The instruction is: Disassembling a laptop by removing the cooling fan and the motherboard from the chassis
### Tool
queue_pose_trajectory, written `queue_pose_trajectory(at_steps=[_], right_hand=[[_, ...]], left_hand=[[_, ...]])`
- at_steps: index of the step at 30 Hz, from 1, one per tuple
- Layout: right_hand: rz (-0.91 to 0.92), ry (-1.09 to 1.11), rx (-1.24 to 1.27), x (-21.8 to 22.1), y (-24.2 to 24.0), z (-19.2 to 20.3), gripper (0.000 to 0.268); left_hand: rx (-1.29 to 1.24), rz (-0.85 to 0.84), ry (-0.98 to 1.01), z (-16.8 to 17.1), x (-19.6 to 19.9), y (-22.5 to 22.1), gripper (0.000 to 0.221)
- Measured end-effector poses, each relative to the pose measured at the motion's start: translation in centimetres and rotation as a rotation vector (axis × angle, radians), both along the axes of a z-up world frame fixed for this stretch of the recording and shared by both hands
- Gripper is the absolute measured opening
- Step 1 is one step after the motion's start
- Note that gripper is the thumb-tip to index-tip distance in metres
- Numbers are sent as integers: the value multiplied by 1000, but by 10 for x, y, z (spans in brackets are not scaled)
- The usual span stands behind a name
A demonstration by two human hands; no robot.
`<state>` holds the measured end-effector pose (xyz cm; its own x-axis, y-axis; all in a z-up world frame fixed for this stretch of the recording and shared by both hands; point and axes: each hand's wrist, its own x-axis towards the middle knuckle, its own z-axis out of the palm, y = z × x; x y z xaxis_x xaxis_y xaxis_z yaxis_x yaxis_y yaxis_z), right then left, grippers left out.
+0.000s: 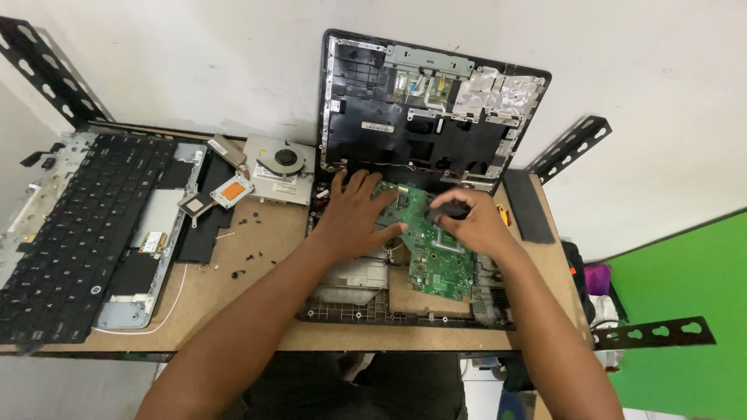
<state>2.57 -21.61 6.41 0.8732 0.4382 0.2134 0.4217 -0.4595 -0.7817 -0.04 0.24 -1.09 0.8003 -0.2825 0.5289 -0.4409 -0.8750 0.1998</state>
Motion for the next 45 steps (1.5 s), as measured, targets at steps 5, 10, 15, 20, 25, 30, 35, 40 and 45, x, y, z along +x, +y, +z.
queue_pose_trajectory(at_steps=[5,10,15,20,25,30,35,40,45], right_hand=[[-172,-11,-63,5,-8,-4,27],[-139,-38,23,17,-13,-7,24],[-98,-71,34,17,-15,-22,23],[-214,-194,-22,19,-17,-15,23],[-144,-129,-33,23,-20,-35,23],[-169,-424,-102,31,-31,-42,23],[-77,-265,-2,11,-23,-30,21],[-109,-314,-28,18,-25,-37,25],[-164,-330,61,19,-28,-40,21]], left_hand=[[-12,-6,20,-1,-2,0,59],[-16,-14,61,4,-3,0,57],[4,-13,65,5,-2,1,59],[13,4,45,2,1,0,60],[26,4,47,1,1,-1,57],[4,15,29,-1,1,-1,58],[-4,-2,14,-1,2,-2,59],[-17,-3,-23,-3,2,0,59],[-48,-17,13,-2,2,-1,59]])
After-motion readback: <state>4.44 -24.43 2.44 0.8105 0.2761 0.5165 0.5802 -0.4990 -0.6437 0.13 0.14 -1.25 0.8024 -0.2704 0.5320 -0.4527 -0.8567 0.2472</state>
